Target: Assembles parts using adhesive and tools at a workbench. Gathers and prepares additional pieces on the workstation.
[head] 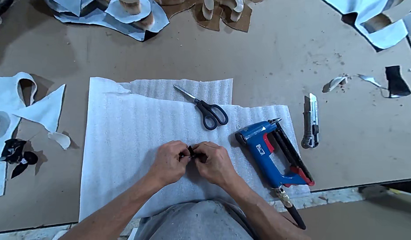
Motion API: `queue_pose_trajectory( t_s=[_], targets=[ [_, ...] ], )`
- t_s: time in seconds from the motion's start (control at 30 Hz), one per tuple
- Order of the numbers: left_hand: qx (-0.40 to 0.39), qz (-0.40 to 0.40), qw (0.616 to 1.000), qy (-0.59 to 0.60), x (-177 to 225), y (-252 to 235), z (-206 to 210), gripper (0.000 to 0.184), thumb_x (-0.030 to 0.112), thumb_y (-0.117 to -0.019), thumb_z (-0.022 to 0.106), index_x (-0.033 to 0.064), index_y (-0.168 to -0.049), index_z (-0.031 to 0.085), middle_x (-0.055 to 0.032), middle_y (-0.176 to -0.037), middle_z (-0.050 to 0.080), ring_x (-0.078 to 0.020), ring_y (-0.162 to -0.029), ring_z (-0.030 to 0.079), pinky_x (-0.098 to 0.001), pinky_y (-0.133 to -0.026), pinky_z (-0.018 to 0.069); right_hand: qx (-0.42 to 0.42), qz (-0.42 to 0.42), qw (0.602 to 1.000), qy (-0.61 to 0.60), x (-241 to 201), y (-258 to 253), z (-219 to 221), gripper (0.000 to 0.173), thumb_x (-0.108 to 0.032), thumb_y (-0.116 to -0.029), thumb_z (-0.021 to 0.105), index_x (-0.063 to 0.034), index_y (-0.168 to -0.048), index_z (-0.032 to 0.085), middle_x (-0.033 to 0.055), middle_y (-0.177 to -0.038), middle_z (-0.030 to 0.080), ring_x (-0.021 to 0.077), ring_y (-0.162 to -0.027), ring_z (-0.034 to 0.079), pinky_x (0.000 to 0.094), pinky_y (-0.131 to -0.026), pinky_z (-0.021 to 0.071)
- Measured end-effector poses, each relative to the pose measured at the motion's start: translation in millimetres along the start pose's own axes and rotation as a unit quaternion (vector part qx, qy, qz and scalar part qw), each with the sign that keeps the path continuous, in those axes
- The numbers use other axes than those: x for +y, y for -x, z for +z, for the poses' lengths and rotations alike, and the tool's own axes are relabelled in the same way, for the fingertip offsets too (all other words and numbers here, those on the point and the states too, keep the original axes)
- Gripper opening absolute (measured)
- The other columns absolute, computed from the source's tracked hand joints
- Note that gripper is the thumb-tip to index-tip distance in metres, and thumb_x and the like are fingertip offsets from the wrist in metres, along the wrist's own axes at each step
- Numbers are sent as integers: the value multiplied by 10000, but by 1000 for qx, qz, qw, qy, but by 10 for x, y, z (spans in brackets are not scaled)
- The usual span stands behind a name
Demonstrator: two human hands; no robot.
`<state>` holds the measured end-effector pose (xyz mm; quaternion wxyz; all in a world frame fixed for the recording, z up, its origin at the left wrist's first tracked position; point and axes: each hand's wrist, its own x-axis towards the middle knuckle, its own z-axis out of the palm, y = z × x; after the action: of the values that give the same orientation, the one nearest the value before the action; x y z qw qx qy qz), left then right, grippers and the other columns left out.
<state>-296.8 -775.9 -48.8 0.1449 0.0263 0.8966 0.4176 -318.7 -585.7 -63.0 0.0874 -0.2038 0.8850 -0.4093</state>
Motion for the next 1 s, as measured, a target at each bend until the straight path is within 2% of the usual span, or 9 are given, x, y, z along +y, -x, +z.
queue_pose_trajectory(
  t_s=[0.2,0.37,0.47,0.57,0.67,0.73,0.87,0.93,1.0],
  targets=[
    [107,-14,994,31,-21,88,208,62,149,-848,710,144,-791,734,38,-976,733,-64,-900,685,-289,-775,587,53,4,998,23,-2,30,104,112,-162,-787,686,-131,-859,766,-12,-945,759,122,-859,720,335,-720,605],
    [179,-8,984,-10,31,155,348,80,141,-836,678,127,-781,734,10,-1007,746,-83,-927,701,-289,-782,593,20,25,999,-2,-14,-35,62,111,-148,-775,699,-143,-856,775,-29,-917,759,94,-825,715,329,-695,598],
    [207,-8,978,-29,74,181,430,101,162,-838,674,123,-756,719,-5,-986,746,-103,-889,704,-309,-746,595,26,19,999,-24,-50,60,-277,237,-117,-879,678,-132,-1101,759,-20,-1076,738,87,-949,714,325,-819,630],
    [230,-17,973,-27,80,191,481,83,162,-830,682,137,-753,703,22,-913,714,-75,-797,678,-275,-672,586,157,80,973,150,-24,389,-907,364,-201,-905,664,-95,-1250,712,101,-1262,689,258,-1133,674,479,-900,587],
    [236,-14,971,-39,70,199,484,46,170,-817,686,143,-783,702,27,-887,709,-75,-780,676,-271,-654,581,145,235,921,274,272,708,-1160,655,-409,-852,717,-78,-1407,608,292,-1278,594,515,-1152,578,682,-860,484],
    [226,-13,973,-50,75,208,466,88,174,-809,707,127,-882,690,21,-855,685,-104,-757,667,-300,-645,577,99,289,911,277,428,814,-1115,812,-433,-813,811,-59,-1475,528,326,-1251,591,554,-1105,586,717,-828,486],
    [189,10,979,-75,34,182,409,234,219,-859,684,140,-1067,758,5,-869,705,-123,-745,678,-317,-637,586,64,299,912,273,509,722,-1081,897,-295,-778,877,-65,-1532,449,287,-1177,642,506,-1033,637,694,-835,505],
    [168,23,982,-83,-1,173,376,222,245,-879,679,168,-1050,799,9,-823,671,-124,-717,656,-303,-607,562,40,325,904,276,409,661,-1180,869,-214,-788,832,-51,-1539,426,284,-1112,681,507,-970,669,718,-786,506],
    [160,45,983,-75,-43,136,348,196,249,-886,686,170,-1013,813,14,-778,652,-120,-702,645,-296,-605,552,39,341,900,268,224,696,-1346,690,-231,-819,741,-38,-1447,532,265,-987,696,491,-864,672,722,-697,485]
  ],
)
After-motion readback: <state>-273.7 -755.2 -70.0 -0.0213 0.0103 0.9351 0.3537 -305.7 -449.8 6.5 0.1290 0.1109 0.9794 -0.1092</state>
